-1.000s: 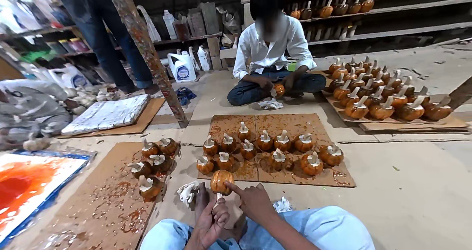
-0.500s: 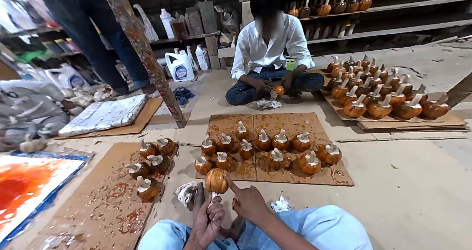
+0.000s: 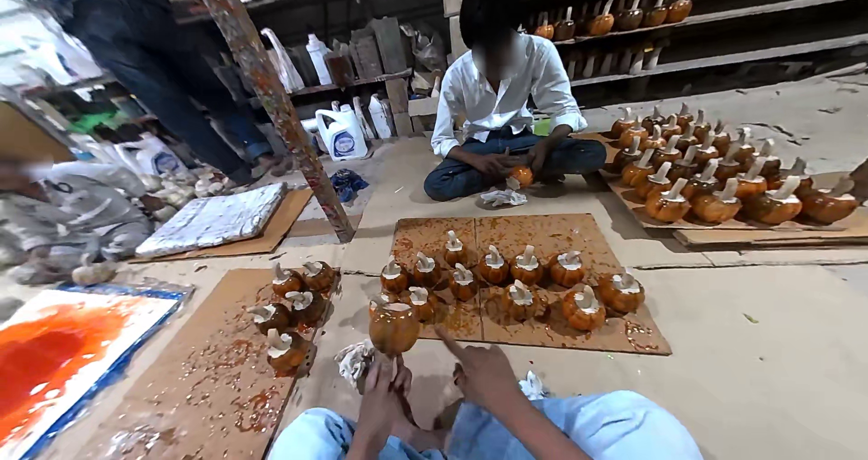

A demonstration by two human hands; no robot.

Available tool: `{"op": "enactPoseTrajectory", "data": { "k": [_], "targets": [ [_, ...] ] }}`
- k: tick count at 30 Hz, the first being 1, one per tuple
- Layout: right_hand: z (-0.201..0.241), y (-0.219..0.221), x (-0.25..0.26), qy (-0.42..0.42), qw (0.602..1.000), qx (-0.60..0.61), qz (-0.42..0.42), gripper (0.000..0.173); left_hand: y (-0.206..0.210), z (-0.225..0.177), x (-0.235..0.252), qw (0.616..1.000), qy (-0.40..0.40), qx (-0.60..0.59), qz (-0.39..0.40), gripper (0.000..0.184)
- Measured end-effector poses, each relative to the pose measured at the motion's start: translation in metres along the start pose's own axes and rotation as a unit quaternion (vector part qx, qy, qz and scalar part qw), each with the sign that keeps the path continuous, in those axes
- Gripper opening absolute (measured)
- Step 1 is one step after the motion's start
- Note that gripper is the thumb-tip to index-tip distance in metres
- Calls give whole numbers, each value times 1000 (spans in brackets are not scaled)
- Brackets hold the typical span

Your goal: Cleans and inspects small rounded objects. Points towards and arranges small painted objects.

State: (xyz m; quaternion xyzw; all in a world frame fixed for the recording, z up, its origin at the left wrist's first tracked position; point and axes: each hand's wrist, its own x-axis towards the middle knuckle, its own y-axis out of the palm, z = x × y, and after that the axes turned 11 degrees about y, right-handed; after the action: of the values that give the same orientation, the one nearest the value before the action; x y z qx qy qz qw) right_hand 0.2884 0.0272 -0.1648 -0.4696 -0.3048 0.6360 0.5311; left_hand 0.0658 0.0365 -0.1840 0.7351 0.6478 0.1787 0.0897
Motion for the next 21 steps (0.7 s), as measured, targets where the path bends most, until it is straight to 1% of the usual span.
{"op": "enactPoseTrajectory", "data": {
  "k": [1,2,3,4,5,6,8,10,12,14,18,20,21],
  "targets": [
    [-8,-7,2,34,999,38,-3,76,-1,0,1,988,69,139,-19,30],
    [-18,-11,5,63,995,77,-6,72,-3,0,1,952,130,274,-38,34],
    [-26,-13,8,88,990,113,-4,71,-5,1,0,901,187,389,-48,35],
    [-33,-13,11,103,983,151,-5,70,-6,4,0,845,244,473,-48,35],
    [-38,-13,13,106,976,190,-5,70,-7,8,-1,800,286,526,-38,34],
    [-42,-11,15,94,968,231,-7,68,-8,13,-2,771,312,555,-24,32],
    [-46,-5,18,40,945,324,-1,65,-10,25,-4,729,336,596,8,31],
    [-46,0,20,-10,915,401,38,63,-8,30,-5,710,345,613,34,30],
    [-45,2,21,-47,895,437,72,64,-4,30,-8,699,351,621,55,29],
    [-45,2,23,-64,884,454,93,61,1,29,-11,680,370,629,71,26],
    [-44,3,25,-47,893,424,144,58,4,32,-15,666,388,624,130,28],
    [-43,5,26,-50,913,374,154,59,4,31,-16,664,373,629,158,30],
    [-42,4,26,-51,930,331,149,59,4,31,-16,661,370,632,164,31]
  ]
}}
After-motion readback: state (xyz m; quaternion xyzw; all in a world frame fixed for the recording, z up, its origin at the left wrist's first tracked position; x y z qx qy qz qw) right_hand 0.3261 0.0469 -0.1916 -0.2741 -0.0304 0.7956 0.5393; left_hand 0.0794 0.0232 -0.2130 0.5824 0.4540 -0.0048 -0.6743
